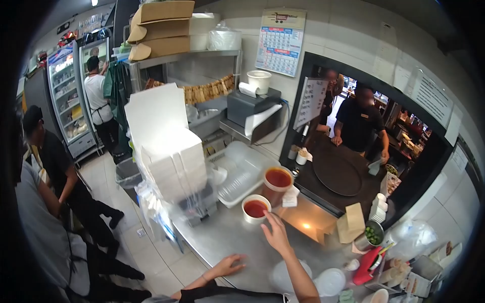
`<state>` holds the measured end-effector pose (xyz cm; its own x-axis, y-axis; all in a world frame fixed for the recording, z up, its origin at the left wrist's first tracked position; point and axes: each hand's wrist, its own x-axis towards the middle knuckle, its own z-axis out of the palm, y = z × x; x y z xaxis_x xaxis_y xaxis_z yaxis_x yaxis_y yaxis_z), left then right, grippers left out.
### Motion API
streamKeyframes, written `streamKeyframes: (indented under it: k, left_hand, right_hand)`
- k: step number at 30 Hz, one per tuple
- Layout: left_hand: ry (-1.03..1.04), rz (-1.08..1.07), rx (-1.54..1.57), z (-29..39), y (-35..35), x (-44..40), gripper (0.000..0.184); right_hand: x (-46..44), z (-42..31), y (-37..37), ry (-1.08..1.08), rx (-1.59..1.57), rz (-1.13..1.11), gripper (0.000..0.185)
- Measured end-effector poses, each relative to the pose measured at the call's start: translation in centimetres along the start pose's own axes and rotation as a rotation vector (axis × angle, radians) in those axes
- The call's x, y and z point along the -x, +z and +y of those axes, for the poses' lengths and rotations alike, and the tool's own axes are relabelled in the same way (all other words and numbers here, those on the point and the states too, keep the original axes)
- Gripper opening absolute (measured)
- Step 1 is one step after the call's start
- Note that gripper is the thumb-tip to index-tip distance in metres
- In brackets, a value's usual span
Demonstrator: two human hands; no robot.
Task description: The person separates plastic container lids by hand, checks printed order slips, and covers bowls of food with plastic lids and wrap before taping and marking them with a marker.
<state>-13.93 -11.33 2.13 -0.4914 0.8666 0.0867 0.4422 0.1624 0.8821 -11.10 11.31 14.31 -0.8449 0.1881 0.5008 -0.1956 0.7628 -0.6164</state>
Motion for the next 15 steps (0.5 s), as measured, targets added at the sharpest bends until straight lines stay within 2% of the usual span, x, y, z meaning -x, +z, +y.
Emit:
streamKeyframes:
  k: [3, 7, 9, 12, 15]
  left_hand:
    - [-0.077, -0.035, 0.175, -2.5, -3.6, 2.5, 0.045]
    - [-0.141, -0.14, 0.312, -1.7, -8.7, 2.8, 0.045]
    - [-0.147, -0.16, 0.379, -0.5, -11.3, 2.5, 0.043]
    - [-0.014, -0.173, 0.399, 3.1, -19.7, 1.4, 0.041]
    - [0.294, -0.079, 0.344, 6.5, -30.6, 2.8, 0.039]
  right_hand:
    - [-8.3, -0.1, 6.3, -0.179, 0.04, -0.097, 0.047]
    - [-16.6, 1.8, 13.8, -0.216, 0.221, -0.31, 0.058]
    - [-18.9, 3.2, 16.8, -0.155, 0.289, -0.444, 0.061]
    - [-21.3, 5.8, 20.0, -0.08, 0.513, -0.7, 0.057]
    - [-20.4, 8.4, 21.8, -0.173, 0.437, -0.472, 0.04]
